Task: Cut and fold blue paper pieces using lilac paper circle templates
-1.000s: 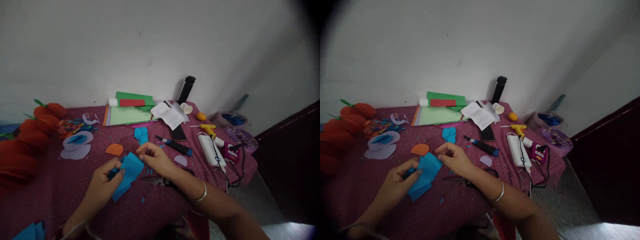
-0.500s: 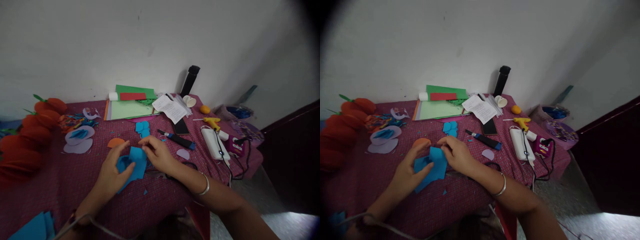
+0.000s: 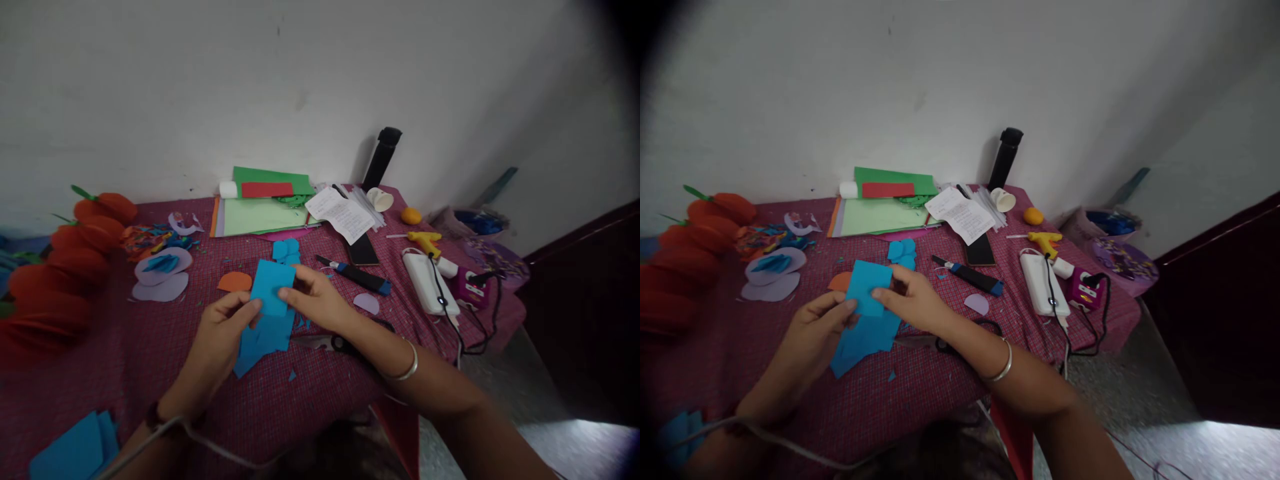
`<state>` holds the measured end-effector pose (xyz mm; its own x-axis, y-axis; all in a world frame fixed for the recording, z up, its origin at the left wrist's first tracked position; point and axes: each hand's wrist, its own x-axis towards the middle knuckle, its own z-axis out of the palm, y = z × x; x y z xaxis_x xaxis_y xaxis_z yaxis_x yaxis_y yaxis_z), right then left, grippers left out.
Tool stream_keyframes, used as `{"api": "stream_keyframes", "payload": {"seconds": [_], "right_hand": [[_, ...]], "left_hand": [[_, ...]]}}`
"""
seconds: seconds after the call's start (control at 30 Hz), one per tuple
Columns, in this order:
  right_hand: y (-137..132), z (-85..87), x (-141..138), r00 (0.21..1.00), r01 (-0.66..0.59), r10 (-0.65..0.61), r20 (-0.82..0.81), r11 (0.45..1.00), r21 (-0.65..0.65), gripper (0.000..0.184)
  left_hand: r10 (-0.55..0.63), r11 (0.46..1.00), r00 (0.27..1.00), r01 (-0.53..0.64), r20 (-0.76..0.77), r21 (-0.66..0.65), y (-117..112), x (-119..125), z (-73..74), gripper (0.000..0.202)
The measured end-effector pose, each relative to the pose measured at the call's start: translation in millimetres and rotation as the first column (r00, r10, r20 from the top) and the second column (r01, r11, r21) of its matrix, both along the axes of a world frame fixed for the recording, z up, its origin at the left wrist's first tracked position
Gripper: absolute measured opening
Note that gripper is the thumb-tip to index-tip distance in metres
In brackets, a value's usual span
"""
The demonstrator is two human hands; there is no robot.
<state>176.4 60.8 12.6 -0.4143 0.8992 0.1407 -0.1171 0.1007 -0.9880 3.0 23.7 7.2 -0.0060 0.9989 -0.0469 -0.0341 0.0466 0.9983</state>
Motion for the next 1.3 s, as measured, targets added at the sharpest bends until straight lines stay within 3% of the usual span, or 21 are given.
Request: {"api": "stream_keyframes", "payload": {"seconds": [0.07, 0.13, 0.2, 0.3, 0.37, 0.43, 0.6, 0.77, 0.87, 0.97, 1.07, 1.3], "right_hand": [[1.6, -4.6, -0.7, 1.0, 0.0, -0.002, -0.02, 0.992, -0.123, 0.023], [2.8, -8.0, 0.2, 0.996, -0.028, 0.005, -0.09, 0.967, -0.253, 0.023], [3.4, -10.0, 2.3, 0.987, -0.097, 0.046, -0.152, 0.933, -0.347, 0.025], [2.5, -10.2, 5.5, 0.972, -0.227, 0.178, -0.157, 0.89, -0.395, 0.023], [0.5, -8.8, 6.4, 0.955, -0.298, 0.273, -0.12, 0.873, -0.385, 0.019], [-2.2, -6.5, 5.9, 0.946, -0.315, 0.32, -0.046, 0.881, -0.354, 0.015], [-8.5, -1.1, 2.3, 0.98, -0.137, 0.159, 0.122, 0.976, -0.169, 0.013], [-12.9, -2.6, -0.1, 0.977, -0.102, 0.118, 0.179, 0.99, -0.093, 0.014], [-14.6, -3.7, -1.9, 0.978, -0.088, 0.101, 0.181, 0.993, -0.079, 0.014], [-14.8, -3.2, -3.6, 0.998, 0.02, -0.018, 0.054, 0.999, -0.043, 0.009], [-14.0, -3.3, -5.9, 0.993, 0.087, -0.091, -0.076, 0.995, -0.055, 0.018], [-13.5, -3.8, -11.1, 0.986, 0.141, -0.146, -0.075, 0.988, -0.062, 0.014]], "left_hand": [[-0.062, 0.996, 0.998, 0.062, 0.002, 0.061, -4.0, -3.0, -1.7, 0.013], [-0.108, 0.969, 0.987, 0.131, -0.116, 0.209, -8.3, -8.5, -1.7, 0.039], [-0.066, 0.905, 0.941, 0.197, -0.333, 0.378, -10.9, -14.5, -0.4, 0.062], [0.051, 0.815, 0.837, 0.281, -0.546, 0.507, -10.5, -19.3, 2.9, 0.049], [0.039, 0.818, 0.821, 0.301, -0.569, 0.491, -9.0, -19.3, 5.3, 0.029], [0.002, 0.86, 0.849, 0.268, -0.528, 0.435, -8.4, -17.8, 7.3, 0.014], [0.047, 0.947, 0.934, 0.071, -0.353, 0.314, -10.8, -12.3, 5.7, 0.014], [0.14, 0.974, 0.981, -0.112, -0.133, 0.197, -11.7, -5.0, -0.1, 0.014], [0.174, 0.973, 0.983, -0.162, -0.065, 0.163, -11.3, -2.0, -0.6, 0.022], [0.168, 0.973, 0.982, -0.151, -0.083, 0.174, -12.0, -1.7, 0.2, 0.022], [0.21, 0.962, 0.966, -0.177, -0.152, 0.21, -14.1, -2.4, 0.0, 0.019], [0.257, 0.942, 0.924, -0.174, -0.284, 0.287, -17.9, 2.3, -5.8, 0.013]]}}
